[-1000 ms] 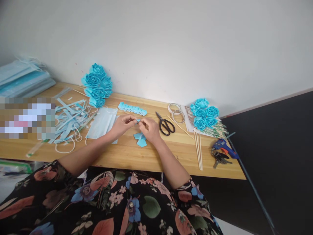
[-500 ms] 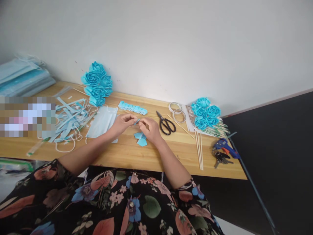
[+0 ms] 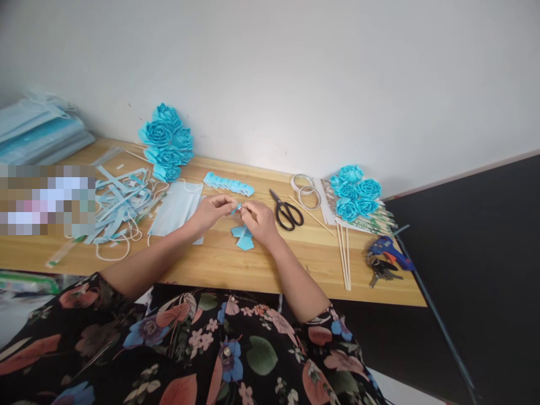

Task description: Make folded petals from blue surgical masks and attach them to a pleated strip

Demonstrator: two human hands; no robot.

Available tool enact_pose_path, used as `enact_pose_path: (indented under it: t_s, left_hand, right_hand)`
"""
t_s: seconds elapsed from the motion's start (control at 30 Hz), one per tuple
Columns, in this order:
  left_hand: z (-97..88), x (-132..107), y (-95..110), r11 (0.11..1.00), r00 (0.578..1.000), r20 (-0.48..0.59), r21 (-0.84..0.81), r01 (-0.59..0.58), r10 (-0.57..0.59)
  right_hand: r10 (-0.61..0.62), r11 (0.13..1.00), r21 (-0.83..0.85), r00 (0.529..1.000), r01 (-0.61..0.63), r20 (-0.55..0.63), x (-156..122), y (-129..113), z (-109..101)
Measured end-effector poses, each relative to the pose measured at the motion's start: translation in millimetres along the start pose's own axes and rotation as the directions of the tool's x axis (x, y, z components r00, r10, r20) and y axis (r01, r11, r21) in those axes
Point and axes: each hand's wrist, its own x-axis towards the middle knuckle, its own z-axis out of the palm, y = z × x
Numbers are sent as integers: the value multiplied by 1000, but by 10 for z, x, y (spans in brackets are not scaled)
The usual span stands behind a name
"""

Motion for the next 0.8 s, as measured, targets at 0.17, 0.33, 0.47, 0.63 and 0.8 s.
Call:
enact_pose_path:
  t_s: [0.17, 0.33, 0.47, 0.63, 0.8]
  left_hand:
    - [-5, 4, 0, 999, 1000, -3, -26, 22, -22]
    - [-51, 17, 69, 990, 996, -78, -137, 39, -50]
    - [-117, 55, 88, 967, 986, -146, -252, 37, -76]
    - [-165, 83, 108, 945, 978, -181, -325, 36, -99]
    - [-152, 75, 89, 953, 984, -150, -298, 45, -93]
  right_hand:
    - [-7, 1000, -11, 1000, 7, -25, 0, -24, 0]
    - [-12, 1000, -11, 997, 12, -74, -3, -45, -28]
    - [-3, 1000, 11, 998, 4, -58, -14, -37, -35]
    - [-39, 999, -27, 997, 41, 62, -23, 17, 3]
    - [56, 998, -14, 998, -56, 18, -8, 42, 10]
